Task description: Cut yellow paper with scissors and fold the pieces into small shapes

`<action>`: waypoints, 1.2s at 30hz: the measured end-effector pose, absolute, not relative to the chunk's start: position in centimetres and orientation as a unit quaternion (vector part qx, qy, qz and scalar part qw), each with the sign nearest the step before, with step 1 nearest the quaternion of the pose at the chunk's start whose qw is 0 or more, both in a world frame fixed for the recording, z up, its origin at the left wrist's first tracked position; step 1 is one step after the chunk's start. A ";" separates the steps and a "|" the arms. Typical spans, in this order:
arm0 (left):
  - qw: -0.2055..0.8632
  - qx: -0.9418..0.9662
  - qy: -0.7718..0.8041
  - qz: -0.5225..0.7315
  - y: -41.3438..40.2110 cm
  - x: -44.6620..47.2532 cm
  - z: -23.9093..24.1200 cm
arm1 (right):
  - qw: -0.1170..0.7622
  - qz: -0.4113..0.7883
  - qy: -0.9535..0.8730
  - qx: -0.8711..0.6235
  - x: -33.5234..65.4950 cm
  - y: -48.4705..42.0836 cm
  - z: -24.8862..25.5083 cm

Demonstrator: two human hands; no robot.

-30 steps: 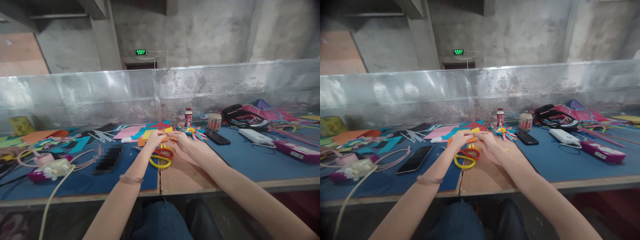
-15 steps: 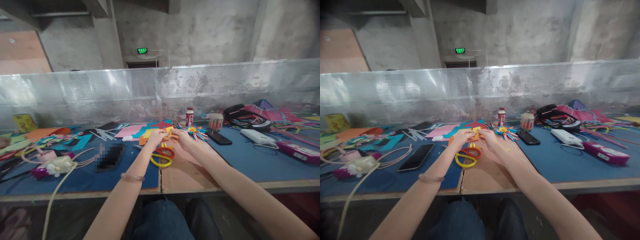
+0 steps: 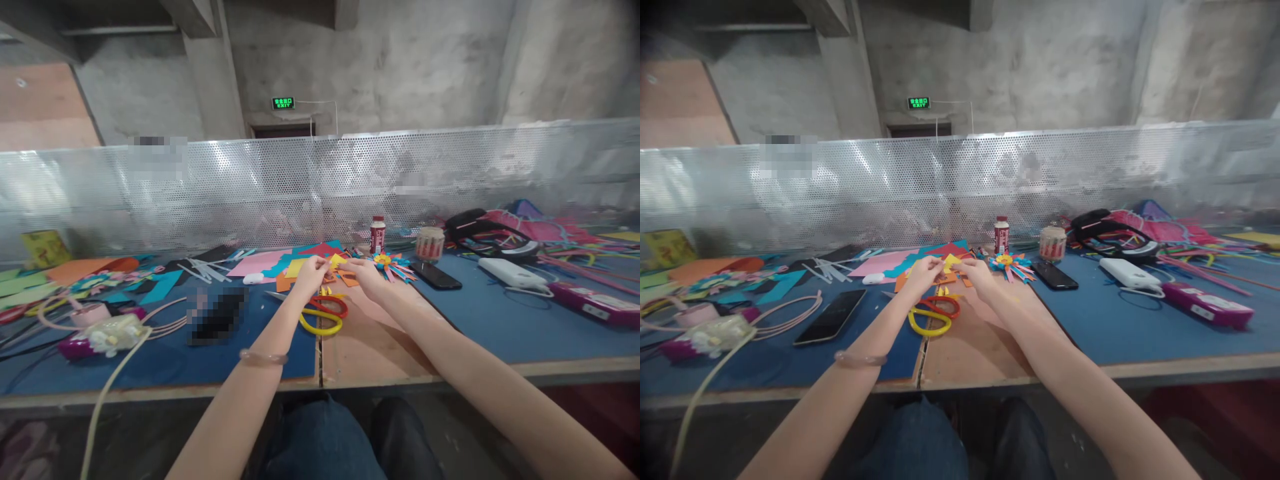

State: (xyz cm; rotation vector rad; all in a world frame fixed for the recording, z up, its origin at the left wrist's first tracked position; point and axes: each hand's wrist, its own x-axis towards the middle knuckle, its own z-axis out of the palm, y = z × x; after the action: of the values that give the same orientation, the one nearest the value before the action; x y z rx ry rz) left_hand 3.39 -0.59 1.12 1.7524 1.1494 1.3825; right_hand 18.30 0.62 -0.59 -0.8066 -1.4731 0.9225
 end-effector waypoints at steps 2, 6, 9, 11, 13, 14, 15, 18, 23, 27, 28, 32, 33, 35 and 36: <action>0.308 0.661 0.428 0.535 -0.4 3.3 1.1 | 0.574 0.374 -0.641 -0.345 18.4 0.4 -0.5; 0.338 0.648 0.401 0.552 -0.1 3.1 1.1 | 0.581 0.373 -0.646 -0.325 18.4 0.0 -0.5; 0.378 0.628 0.386 0.559 -0.2 3.1 1.1 | 0.600 0.382 -0.635 -0.301 18.3 0.3 -0.7; 0.413 0.628 0.372 0.544 -0.4 3.2 1.0 | 0.607 0.390 -0.628 -0.290 18.2 0.7 -1.1; 0.437 0.632 0.361 0.529 -0.5 3.2 0.9 | 0.605 0.395 -0.627 -0.291 18.1 0.9 -1.3; 0.435 0.633 0.361 0.528 -0.5 3.2 0.9 | 0.600 0.392 -0.630 -0.299 18.1 0.9 -1.3; 0.424 0.631 0.368 0.535 -0.4 3.2 0.9 | 0.593 0.383 -0.635 -0.313 18.0 0.7 -1.3; 0.370 0.602 0.406 0.580 0.0 2.8 0.9 | 0.563 0.309 -0.675 -0.362 17.4 -0.3 -1.0; 0.345 0.531 0.406 0.659 0.8 1.9 1.1 | 0.339 0.072 -0.871 -0.349 15.4 -2.3 -1.4; 0.380 0.499 0.385 0.677 0.9 1.8 1.2 | 0.226 -0.081 -0.905 -0.352 14.0 -2.9 -2.4; 0.389 0.490 0.379 0.681 0.9 1.9 1.2 | 0.224 -0.094 -0.902 -0.358 13.8 -2.9 -2.5; 0.391 0.473 0.377 0.693 0.7 1.9 1.3 | 0.277 -0.106 -0.863 -0.409 14.2 -2.2 -2.6; 0.386 0.477 0.380 0.692 0.7 1.9 1.3 | 0.276 -0.100 -0.855 -0.426 14.4 -2.0 -2.6; 0.377 0.485 0.386 0.688 0.7 1.9 1.2 | 0.256 -0.081 -0.854 -0.445 14.9 -1.5 -2.8; 0.374 0.489 0.387 0.686 0.7 1.9 1.2 | 0.246 -0.071 -0.856 -0.449 15.0 -1.3 -3.0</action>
State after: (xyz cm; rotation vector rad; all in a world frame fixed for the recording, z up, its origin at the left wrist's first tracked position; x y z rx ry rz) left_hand 1.94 0.70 1.18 1.2530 0.9918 1.7560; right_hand 15.03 -1.34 -2.95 -1.2245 -2.3368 -0.1930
